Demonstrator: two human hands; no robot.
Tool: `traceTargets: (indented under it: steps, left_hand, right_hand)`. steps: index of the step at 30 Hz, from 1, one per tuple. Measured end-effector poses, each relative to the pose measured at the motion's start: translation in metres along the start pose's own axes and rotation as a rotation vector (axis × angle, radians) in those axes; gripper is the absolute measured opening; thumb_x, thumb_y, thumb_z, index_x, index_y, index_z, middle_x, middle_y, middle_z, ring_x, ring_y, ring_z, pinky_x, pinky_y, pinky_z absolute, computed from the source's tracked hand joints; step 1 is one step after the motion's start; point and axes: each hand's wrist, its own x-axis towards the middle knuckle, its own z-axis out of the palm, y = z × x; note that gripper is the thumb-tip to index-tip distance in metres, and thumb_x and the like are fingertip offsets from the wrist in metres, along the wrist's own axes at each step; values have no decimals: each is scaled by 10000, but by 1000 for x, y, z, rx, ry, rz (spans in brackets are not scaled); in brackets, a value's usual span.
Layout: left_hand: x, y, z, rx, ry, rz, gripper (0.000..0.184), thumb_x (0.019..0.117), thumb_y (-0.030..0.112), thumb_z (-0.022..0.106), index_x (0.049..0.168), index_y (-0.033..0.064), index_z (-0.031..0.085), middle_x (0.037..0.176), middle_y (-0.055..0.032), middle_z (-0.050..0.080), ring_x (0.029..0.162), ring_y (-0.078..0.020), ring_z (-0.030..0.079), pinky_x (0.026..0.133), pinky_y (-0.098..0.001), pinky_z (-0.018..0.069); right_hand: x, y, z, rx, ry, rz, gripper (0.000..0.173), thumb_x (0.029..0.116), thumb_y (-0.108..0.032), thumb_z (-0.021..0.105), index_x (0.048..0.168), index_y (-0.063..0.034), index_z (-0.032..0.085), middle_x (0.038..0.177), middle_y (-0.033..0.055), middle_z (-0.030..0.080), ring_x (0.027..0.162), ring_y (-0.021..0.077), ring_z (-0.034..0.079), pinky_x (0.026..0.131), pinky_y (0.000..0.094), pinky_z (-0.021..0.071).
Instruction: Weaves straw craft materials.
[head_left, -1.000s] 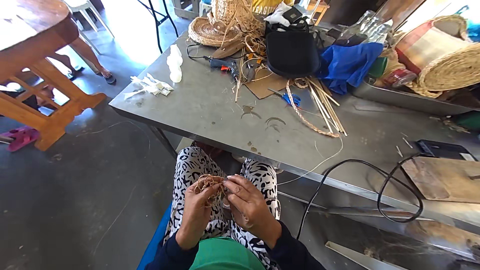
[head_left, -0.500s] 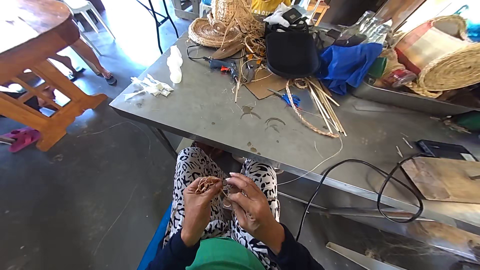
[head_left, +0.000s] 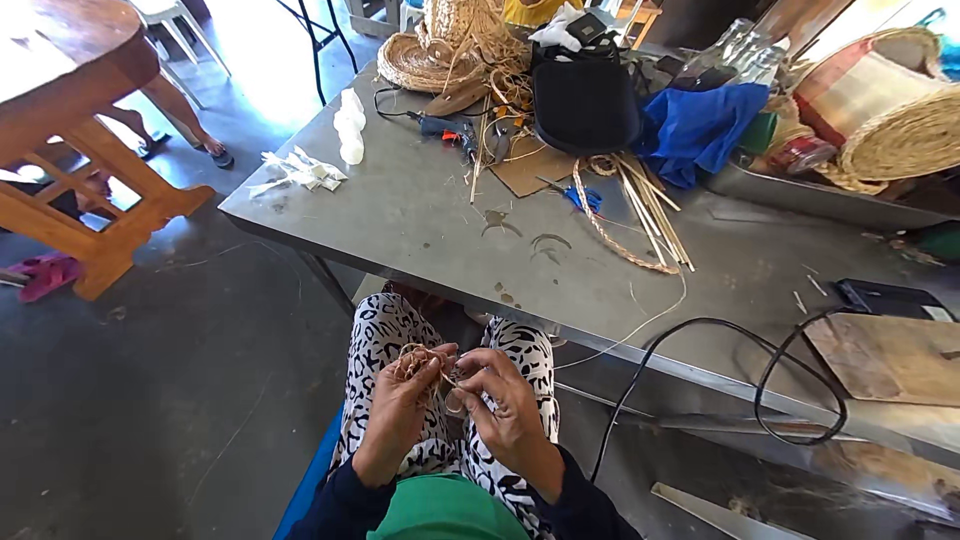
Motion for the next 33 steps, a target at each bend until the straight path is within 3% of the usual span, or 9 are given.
traceTargets:
  steps: [4, 7, 13, 16, 18, 26, 33]
  left_hand:
    - [0, -1, 3, -17, 16, -38, 209, 993, -62, 507, 959, 26, 694, 919, -92, 765, 825, -161, 751, 772, -311, 635]
    - [-1, 1, 7, -13, 54, -77, 203, 977, -79, 509, 949, 34, 675, 894, -68, 749, 766, -136, 731, 705, -297, 633]
    - [1, 2, 4, -53, 30, -130, 210, 945, -86, 541, 932, 36, 711, 891, -59, 747, 764, -118, 725, 720, -268, 625]
    - [1, -1, 0, -93, -24, -128, 172, 811, -47, 722, 943, 57, 753, 913, -61, 755, 777, -114, 725, 729, -270, 623]
    - [1, 0, 1, -90, -29, -126, 230, 774, -100, 720, 945, 51, 751, 921, -66, 755, 777, -116, 724, 721, -267, 623]
    - [-1, 0, 7, -41, 38, -100, 242, 866, -144, 585, 965, 8, 745, 902, -61, 763, 729, -101, 722, 698, -252, 622]
    - [-2, -4, 5, -57, 26, -72, 256, 900, -113, 570, 888, 62, 757, 851, -33, 754, 706, -78, 707, 684, -238, 614]
  right_hand:
    - [0, 4, -3, -28, 23, -1, 106, 900, -104, 688, 826, -30, 710, 1052, 123, 699, 1082, 156, 646, 972, 212, 508]
    - [0, 5, -5, -20, 29, 2, 113, 904, -109, 685, 830, -27, 711, 1049, 122, 703, 1081, 157, 647, 969, 215, 510]
    - [2, 4, -9, 54, 38, 94, 98, 882, -82, 687, 820, -11, 714, 1046, 114, 711, 1053, 129, 656, 937, 208, 523]
    - [2, 3, -11, 60, 48, 115, 103, 882, -85, 693, 818, -8, 715, 1038, 115, 713, 1049, 132, 659, 935, 215, 524]
    - [2, 2, -12, 53, 48, 123, 103, 879, -87, 695, 814, -9, 715, 1035, 113, 714, 1051, 133, 658, 937, 214, 522]
    - [1, -2, -14, 21, -5, 85, 102, 877, -83, 684, 801, -19, 707, 1049, 113, 716, 1099, 164, 648, 976, 239, 507]
    - [2, -6, -18, -3, -32, 51, 108, 889, -85, 677, 801, -27, 703, 1031, 107, 717, 1127, 180, 643, 1014, 253, 491]
